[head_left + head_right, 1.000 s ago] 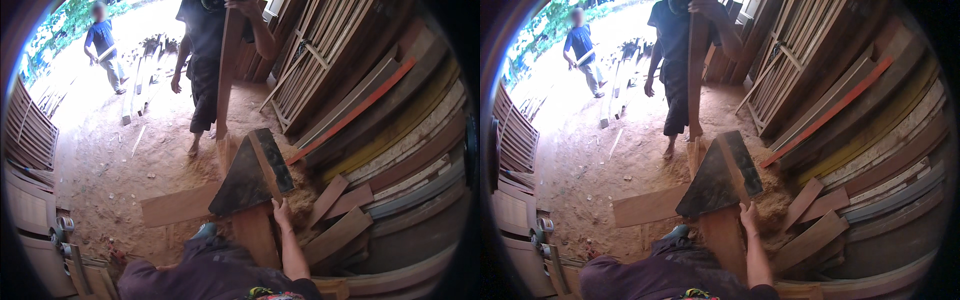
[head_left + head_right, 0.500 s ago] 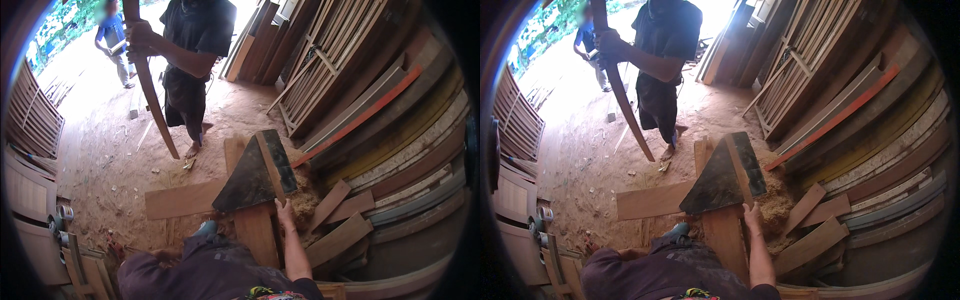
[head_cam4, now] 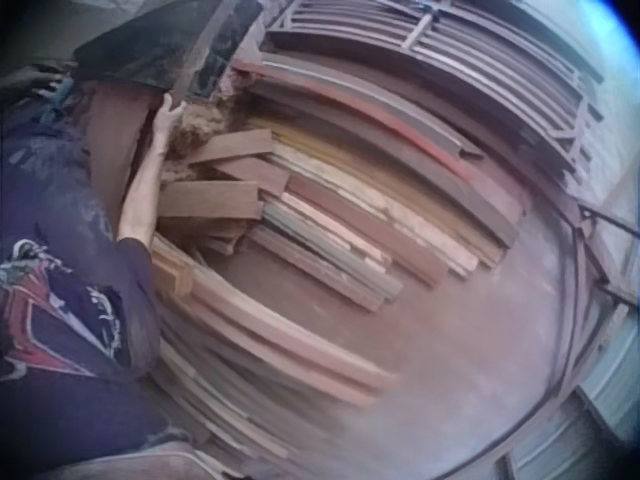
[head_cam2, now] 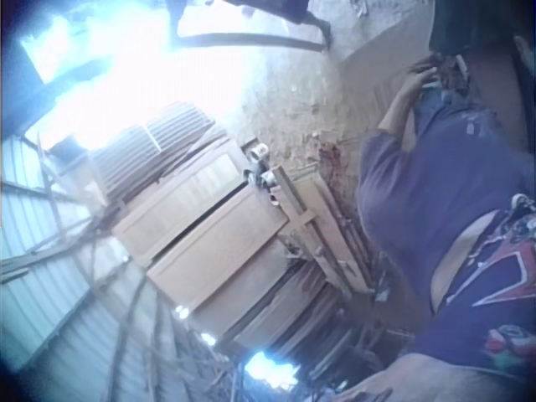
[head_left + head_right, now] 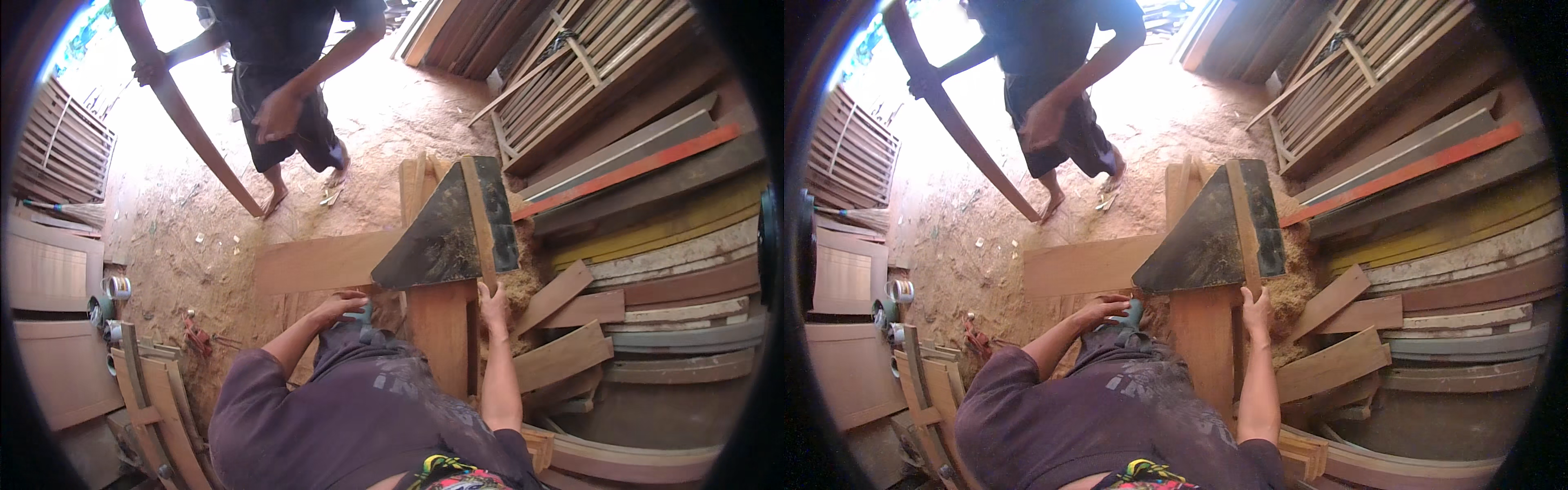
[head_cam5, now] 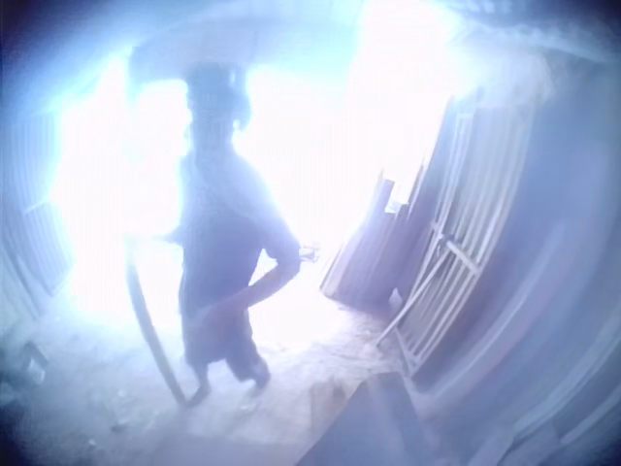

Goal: The person uses a circular saw to cut a long wooden plank into smaller pieces on a workbench. They repeatedly position the wood, cut it, and remove the offcuts, occasionally using a metal square to align the wood before cutting.

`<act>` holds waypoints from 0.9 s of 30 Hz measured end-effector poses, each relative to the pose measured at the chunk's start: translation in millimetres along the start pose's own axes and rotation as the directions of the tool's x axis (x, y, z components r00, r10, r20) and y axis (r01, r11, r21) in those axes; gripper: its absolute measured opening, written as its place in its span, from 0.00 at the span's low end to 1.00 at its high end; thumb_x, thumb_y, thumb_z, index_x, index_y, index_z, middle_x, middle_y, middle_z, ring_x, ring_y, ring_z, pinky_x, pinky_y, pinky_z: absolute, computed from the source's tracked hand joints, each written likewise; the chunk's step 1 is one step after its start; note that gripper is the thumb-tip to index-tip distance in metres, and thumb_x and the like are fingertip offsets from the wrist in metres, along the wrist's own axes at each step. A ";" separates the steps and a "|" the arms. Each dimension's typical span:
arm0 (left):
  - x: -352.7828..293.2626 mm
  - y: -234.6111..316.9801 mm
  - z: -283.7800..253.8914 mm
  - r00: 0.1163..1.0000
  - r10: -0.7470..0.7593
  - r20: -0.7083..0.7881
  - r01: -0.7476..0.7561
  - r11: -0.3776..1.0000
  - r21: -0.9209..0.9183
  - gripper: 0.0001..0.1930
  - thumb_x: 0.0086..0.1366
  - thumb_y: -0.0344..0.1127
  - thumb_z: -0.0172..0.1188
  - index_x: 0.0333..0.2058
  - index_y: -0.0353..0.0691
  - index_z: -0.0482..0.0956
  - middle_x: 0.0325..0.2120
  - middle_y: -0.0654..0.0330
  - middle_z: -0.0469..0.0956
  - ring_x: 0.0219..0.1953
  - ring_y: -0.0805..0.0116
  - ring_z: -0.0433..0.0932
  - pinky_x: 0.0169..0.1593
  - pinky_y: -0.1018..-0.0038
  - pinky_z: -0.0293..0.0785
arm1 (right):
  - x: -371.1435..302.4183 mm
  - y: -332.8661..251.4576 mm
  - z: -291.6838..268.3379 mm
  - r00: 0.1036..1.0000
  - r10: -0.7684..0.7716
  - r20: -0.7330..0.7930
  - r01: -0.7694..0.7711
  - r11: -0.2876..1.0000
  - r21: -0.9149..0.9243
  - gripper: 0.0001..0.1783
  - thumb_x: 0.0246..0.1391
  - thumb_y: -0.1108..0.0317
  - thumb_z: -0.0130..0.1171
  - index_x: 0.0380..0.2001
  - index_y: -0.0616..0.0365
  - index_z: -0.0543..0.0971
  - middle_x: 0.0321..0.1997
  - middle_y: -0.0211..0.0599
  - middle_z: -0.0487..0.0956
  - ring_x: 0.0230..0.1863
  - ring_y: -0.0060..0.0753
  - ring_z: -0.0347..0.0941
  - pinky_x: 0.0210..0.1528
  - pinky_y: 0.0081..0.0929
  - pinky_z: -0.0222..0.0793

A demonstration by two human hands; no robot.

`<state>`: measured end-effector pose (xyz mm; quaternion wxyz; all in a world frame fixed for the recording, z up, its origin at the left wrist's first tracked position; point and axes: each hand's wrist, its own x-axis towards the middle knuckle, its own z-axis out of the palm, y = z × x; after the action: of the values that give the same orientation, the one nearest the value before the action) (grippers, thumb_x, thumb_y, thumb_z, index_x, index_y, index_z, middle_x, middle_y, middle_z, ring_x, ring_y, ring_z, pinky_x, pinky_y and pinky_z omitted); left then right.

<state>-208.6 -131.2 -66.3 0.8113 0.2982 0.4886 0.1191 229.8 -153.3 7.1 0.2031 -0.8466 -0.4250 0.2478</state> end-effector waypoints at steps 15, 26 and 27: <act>-14.0 -0.8 -15.2 0.998 0.015 -0.063 -0.028 0.978 -0.208 0.36 0.67 0.51 0.71 0.67 0.42 0.71 0.62 0.57 0.76 0.65 0.60 0.72 0.64 0.57 0.69 | -29.8 -8.0 0.4 0.998 0.058 0.024 -0.056 0.997 -0.058 0.37 0.64 0.37 0.62 0.59 0.61 0.76 0.53 0.61 0.84 0.57 0.67 0.78 0.58 0.54 0.72; 30.0 31.2 25.6 0.985 0.159 -0.065 -0.159 0.707 -0.689 0.29 0.66 0.62 0.68 0.53 0.45 0.79 0.50 0.55 0.82 0.57 0.59 0.77 0.63 0.55 0.65 | -27.2 -4.8 -2.1 0.999 0.031 -0.009 -0.032 0.997 -0.067 0.35 0.64 0.40 0.63 0.58 0.61 0.77 0.53 0.59 0.84 0.57 0.66 0.79 0.58 0.52 0.72; 34.7 29.8 26.1 0.986 0.146 -0.077 -0.159 0.708 -0.688 0.30 0.66 0.63 0.67 0.55 0.47 0.80 0.53 0.57 0.81 0.57 0.60 0.77 0.63 0.54 0.63 | -28.0 -7.9 -2.2 0.999 0.047 0.009 -0.046 0.997 -0.065 0.35 0.64 0.40 0.63 0.58 0.61 0.77 0.53 0.59 0.84 0.57 0.65 0.79 0.58 0.52 0.72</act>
<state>-166.0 -100.4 -64.4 0.8471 0.0124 0.3891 0.3618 211.8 -172.2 20.2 0.1673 -0.8610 -0.4143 0.2429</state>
